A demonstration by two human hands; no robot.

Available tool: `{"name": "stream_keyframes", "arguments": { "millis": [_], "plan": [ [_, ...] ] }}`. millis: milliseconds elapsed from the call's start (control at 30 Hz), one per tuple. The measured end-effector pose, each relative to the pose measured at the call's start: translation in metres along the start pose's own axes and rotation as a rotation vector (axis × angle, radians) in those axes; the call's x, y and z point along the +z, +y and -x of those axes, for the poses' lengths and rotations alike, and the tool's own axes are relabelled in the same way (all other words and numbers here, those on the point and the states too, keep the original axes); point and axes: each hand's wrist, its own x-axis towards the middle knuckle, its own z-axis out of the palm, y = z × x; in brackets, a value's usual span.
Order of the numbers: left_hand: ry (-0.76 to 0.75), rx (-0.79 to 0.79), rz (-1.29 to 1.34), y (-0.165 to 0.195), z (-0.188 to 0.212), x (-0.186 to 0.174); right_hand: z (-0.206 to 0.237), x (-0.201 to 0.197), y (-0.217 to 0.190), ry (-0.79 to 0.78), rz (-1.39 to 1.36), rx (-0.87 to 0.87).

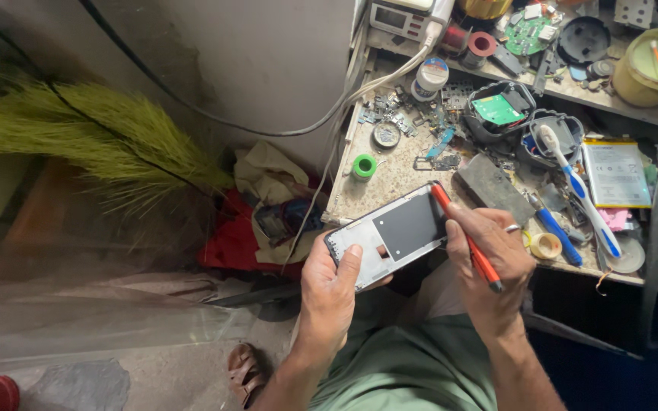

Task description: The person sits and pries open a smartphone, using an orange pry tool to separate the back cover and frame. They remove the battery, peel a dark liner from the inside of the housing, and repeatedly scrape and clean the frame edges and inner surfaces with the tool.

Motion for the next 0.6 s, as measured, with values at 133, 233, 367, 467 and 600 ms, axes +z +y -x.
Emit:
{"name": "stream_keyframes", "arguments": {
  "millis": [133, 233, 367, 467, 600],
  "plan": [
    [-0.001, 0.022, -0.009, 0.0003, 0.0003, 0.0025, 0.0018, 0.0014, 0.0004, 0.029, -0.003, 0.053],
    [0.005, 0.035, 0.001, 0.0009, 0.0005, 0.0051, 0.0046, 0.0009, 0.0010, 0.064, -0.107, 0.112],
    [0.014, 0.014, -0.003, 0.0015, 0.0021, 0.0069, 0.0062, -0.0014, 0.0035, 0.054, -0.093, 0.110],
    [0.017, 0.005, -0.001, 0.0011, 0.0020, 0.0065, 0.0060, -0.0019, 0.0045, 0.037, -0.063, 0.105],
    [0.020, 0.030, 0.000, -0.0015, 0.0011, 0.0061, 0.0056, -0.0019, 0.0030, 0.026, -0.016, 0.087]
  ]
}}
